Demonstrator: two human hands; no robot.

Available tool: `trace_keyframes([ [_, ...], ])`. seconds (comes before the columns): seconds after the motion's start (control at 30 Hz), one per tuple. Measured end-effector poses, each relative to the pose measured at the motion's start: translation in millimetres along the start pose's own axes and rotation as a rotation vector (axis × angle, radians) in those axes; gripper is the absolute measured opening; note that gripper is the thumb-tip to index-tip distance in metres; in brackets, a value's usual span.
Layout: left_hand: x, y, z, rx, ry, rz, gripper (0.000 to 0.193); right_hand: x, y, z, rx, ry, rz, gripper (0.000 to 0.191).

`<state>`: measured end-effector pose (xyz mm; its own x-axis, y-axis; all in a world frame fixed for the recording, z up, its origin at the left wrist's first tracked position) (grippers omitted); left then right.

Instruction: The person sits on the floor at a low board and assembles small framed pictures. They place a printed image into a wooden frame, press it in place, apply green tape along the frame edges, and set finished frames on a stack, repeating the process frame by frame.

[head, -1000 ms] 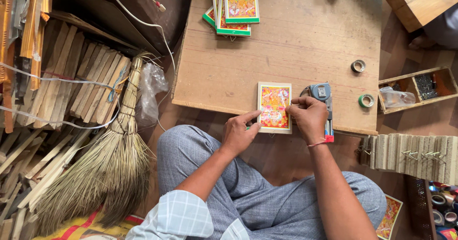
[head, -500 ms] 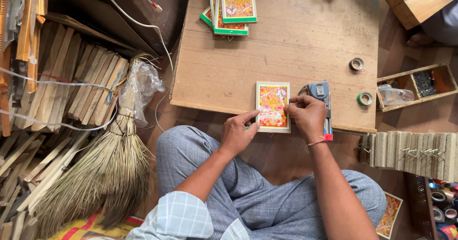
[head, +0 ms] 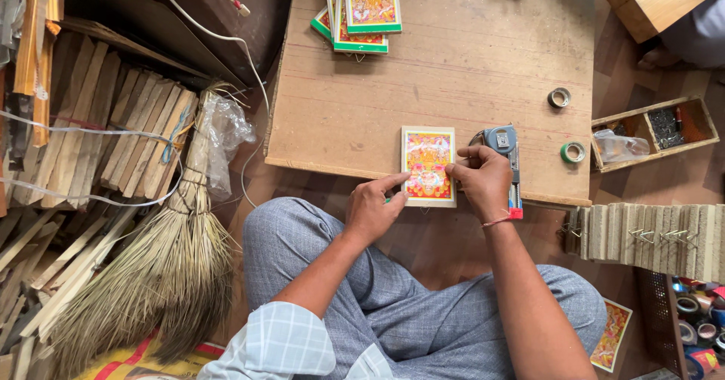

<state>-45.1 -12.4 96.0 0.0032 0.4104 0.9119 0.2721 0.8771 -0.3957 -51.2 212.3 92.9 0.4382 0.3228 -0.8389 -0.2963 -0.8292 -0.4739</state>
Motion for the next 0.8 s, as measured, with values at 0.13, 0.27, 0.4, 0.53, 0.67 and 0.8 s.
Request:
trace_keyframes([
  [0.13, 0.2, -0.3, -1.1, -0.007, -0.042, 0.032, 0.039, 4.8, -0.5, 1.3, -0.022, 0.000, 0.044, 0.032],
  [0.27, -4.5, 2.2, -0.4, 0.004, -0.012, 0.025, 0.039, 7.4, -18.1, 6.6, 0.244, -0.237, -0.279, 0.029],
  [0.4, -6.8, 2.8, -0.5, 0.075, 0.119, -0.002, 0.038, 5.9, -39.2, 27.4, 0.423, -0.514, -0.555, 0.041],
  [0.53, -4.6, 2.3, -0.7, -0.004, -0.038, 0.022, 0.038, 6.9, -35.8, 37.3, 0.359, -0.653, -0.729, 0.043],
  [0.67, -0.5, 0.0, -0.7, 0.004, -0.054, 0.011, 0.038, -2.4, -29.5, 30.9, 0.325, -0.517, -0.505, 0.049],
  [0.8, 1.0, -1.8, -2.2, 0.026, 0.030, -0.014, 0.037, -23.8, -17.7, 5.2, 0.085, -0.652, -0.341, 0.057],
])
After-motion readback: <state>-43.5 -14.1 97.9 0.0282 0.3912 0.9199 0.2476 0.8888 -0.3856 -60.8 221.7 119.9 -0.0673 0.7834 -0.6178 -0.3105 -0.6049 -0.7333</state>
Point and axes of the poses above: each hand's wrist, its own z-axis towards the middle knuckle, its own y-axis out of the palm, x = y × z, the point moved 1 cm from there along z, towards the middle knuckle, and after that the axes turned 6 degrees about -z, right-handed, at the moved point
